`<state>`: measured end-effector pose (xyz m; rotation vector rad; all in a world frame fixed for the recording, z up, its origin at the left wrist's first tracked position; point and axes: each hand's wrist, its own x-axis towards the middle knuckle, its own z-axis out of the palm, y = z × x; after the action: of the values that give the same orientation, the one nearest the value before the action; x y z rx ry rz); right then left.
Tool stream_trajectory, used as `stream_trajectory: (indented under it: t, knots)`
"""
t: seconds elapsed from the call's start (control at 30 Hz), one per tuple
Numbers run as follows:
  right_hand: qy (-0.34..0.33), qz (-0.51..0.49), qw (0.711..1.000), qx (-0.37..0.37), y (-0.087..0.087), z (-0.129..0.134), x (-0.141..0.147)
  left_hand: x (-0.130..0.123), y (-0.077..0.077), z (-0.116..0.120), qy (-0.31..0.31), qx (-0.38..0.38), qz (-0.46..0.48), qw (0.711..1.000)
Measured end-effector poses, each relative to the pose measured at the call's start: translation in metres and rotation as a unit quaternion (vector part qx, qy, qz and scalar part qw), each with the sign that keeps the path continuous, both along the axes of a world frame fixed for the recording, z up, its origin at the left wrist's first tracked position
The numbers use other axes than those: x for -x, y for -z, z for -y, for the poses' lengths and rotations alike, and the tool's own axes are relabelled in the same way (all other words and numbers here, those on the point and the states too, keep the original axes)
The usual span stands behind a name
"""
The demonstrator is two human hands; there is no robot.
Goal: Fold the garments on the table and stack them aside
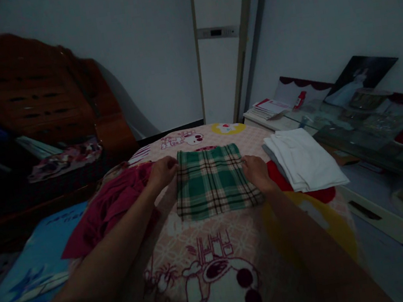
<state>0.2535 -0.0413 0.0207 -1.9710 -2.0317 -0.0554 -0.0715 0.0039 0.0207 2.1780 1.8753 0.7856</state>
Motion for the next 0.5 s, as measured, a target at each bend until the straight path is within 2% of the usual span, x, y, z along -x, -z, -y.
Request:
stream_trajectory:
  t: [0.1, 0.2, 0.27, 0.33, 0.4, 0.5]
  knots:
    - [0.047, -0.026, 0.998, 0.024, -0.004, 0.023, -0.017, 0.010, -0.001, 0.029, 0.005, 0.063, -0.009, 0.998]
    - [0.071, -0.033, 0.994, 0.070, -0.003, 0.039, -0.031, 0.017, 0.004, 0.055, 0.039, 0.168, 0.012, 0.985]
    - [0.050, -0.059, 0.992, 0.096, 0.000, 0.046, -0.038, 0.019, 0.009, 0.070, 0.080, 0.260, 0.086, 0.958]
    - [0.020, -0.115, 0.987, 0.110, 0.004, 0.052, -0.043, 0.018, 0.012, 0.080, 0.115, 0.320, 0.177, 0.924]
    - [-0.003, -0.192, 0.973, 0.126, 0.007, 0.056, -0.046, 0.015, 0.014, 0.087, 0.127, 0.332, 0.249, 0.901]
    - [-0.027, -0.285, 0.944, 0.162, 0.009, 0.059, -0.048, 0.010, 0.015, 0.090, 0.116, 0.323, 0.311, 0.886]
